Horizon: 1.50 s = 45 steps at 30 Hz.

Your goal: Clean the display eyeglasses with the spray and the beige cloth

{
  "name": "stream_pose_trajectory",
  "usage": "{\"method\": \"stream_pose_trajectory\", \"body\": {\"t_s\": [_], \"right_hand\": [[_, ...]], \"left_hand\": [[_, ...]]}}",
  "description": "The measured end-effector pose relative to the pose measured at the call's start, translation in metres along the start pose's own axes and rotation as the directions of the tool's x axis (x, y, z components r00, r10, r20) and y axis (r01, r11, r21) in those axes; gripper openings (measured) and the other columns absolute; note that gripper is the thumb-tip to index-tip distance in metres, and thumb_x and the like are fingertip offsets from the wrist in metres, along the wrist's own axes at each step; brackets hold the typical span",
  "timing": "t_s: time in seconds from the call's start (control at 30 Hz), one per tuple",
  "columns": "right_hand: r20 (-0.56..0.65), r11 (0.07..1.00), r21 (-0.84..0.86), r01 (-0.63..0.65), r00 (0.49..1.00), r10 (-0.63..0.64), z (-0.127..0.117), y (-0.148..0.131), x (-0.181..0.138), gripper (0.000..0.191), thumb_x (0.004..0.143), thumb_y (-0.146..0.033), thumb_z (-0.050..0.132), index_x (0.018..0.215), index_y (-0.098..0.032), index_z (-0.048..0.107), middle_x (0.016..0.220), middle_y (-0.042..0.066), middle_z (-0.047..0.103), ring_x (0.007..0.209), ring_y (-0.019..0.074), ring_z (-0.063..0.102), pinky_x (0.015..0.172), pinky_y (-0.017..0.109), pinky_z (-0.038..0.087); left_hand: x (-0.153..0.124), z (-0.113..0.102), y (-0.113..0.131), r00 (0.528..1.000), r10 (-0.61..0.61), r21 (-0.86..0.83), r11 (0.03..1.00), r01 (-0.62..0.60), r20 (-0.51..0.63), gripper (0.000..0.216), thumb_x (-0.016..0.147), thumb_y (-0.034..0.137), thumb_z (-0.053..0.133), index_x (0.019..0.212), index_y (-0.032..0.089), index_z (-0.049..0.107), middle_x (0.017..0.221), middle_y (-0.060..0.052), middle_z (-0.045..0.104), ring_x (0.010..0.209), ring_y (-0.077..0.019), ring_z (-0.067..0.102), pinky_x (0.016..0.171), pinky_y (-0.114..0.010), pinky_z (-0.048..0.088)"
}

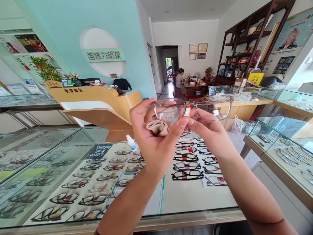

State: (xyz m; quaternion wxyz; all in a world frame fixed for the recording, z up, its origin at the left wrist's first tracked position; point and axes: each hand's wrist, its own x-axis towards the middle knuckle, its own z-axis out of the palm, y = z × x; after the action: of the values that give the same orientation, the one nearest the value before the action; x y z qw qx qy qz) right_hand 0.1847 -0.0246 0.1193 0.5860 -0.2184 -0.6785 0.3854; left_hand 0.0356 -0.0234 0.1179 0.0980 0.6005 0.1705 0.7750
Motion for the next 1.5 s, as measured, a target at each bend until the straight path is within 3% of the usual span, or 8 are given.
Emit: {"method": "stream_pose_trajectory", "body": {"t_s": [0.1,0.4,0.6,0.8,0.97,1.1,1.27,1.5], "right_hand": [[-0.025,0.998,-0.063,0.015,1.0,-0.017,0.002,-0.002,-0.002,0.028,0.104,-0.042,0.069,0.083,-0.024,0.071,0.082,0.0,0.07,0.082,0.0163,0.066,0.079,0.034,0.056],[-0.113,0.954,-0.298,0.024,0.992,-0.06,-0.008,-0.012,-0.005,0.025,0.092,-0.02,0.066,0.067,-0.023,0.065,0.071,0.0,0.06,0.074,0.0172,0.057,0.066,0.032,0.049],[-0.068,0.976,-0.217,-0.006,0.998,-0.009,-0.006,-0.011,-0.004,0.02,0.097,-0.03,0.07,0.078,-0.023,0.07,0.078,0.0,0.062,0.076,0.0164,0.057,0.071,0.033,0.051],[-0.124,0.994,-0.107,-0.032,0.992,0.019,-0.007,-0.007,-0.006,0.014,0.093,-0.033,0.079,0.103,-0.024,0.073,0.092,0.001,0.068,0.078,0.0151,0.061,0.072,0.033,0.051],[-0.136,0.992,-0.125,-0.035,0.991,0.018,-0.008,-0.008,-0.005,0.015,0.091,-0.029,0.079,0.103,-0.023,0.074,0.086,0.0,0.067,0.076,0.0146,0.061,0.068,0.032,0.049],[-0.121,0.992,-0.126,-0.026,0.993,0.011,-0.008,-0.007,-0.004,0.012,0.093,-0.029,0.077,0.104,-0.024,0.075,0.095,0.002,0.073,0.082,0.0161,0.065,0.071,0.033,0.051],[-0.086,0.992,-0.122,0.03,0.995,-0.04,-0.009,-0.006,-0.004,0.006,0.097,-0.028,0.076,0.102,-0.025,0.075,0.099,0.001,0.074,0.083,0.0152,0.063,0.071,0.033,0.05],[-0.11,0.992,-0.125,-0.026,0.994,0.012,-0.01,-0.001,-0.002,0.01,0.097,-0.032,0.077,0.103,-0.024,0.074,0.093,0.001,0.073,0.082,0.016,0.063,0.072,0.033,0.051]], "left_hand": [[-0.003,0.001,-0.002,1.0,-0.003,0.042,0.999,0.003,0.014,0.06,0.087,0.053,0.091,0.13,0.033,0.056,0.115,-0.006,0.078,0.102,-0.0251,0.08,0.084,-0.045,0.071],[-0.01,0.0,-0.009,0.997,-0.019,0.072,0.997,0.014,0.07,0.067,0.085,0.051,0.092,0.138,0.033,0.055,0.124,-0.008,0.078,0.096,-0.0233,0.08,0.066,-0.035,0.066],[-0.009,0.004,-0.005,1.0,-0.029,0.039,0.999,0.029,0.01,0.063,0.085,0.054,0.092,0.132,0.033,0.056,0.124,-0.008,0.079,0.104,-0.0269,0.081,0.074,-0.043,0.069],[-0.005,0.001,-0.002,0.995,-0.034,0.032,0.999,0.037,-0.091,0.053,0.086,0.049,0.093,0.121,0.032,0.056,0.119,-0.007,0.079,0.101,-0.0274,0.082,0.066,-0.043,0.066],[-0.005,0.0,-0.001,0.995,-0.036,0.075,0.996,0.043,-0.096,0.052,0.089,0.049,0.091,0.123,0.033,0.056,0.118,-0.006,0.08,0.09,-0.0231,0.081,0.061,-0.04,0.062],[-0.005,-0.002,-0.002,0.994,-0.026,0.109,0.993,0.038,-0.108,0.054,0.087,0.052,0.091,0.122,0.031,0.057,0.113,-0.005,0.08,0.08,-0.019,0.078,0.059,-0.036,0.059],[-0.003,-0.003,-0.003,0.99,-0.029,0.1,0.994,0.043,-0.137,0.057,0.082,0.054,0.095,0.118,0.029,0.058,0.107,-0.004,0.081,0.084,-0.0192,0.078,0.063,-0.035,0.06],[-0.003,-0.001,-0.001,0.992,0.053,0.143,0.989,-0.036,-0.112,0.056,0.086,0.052,0.092,0.121,0.031,0.054,0.112,-0.004,0.076,0.09,-0.021,0.079,0.069,-0.038,0.066]]}}
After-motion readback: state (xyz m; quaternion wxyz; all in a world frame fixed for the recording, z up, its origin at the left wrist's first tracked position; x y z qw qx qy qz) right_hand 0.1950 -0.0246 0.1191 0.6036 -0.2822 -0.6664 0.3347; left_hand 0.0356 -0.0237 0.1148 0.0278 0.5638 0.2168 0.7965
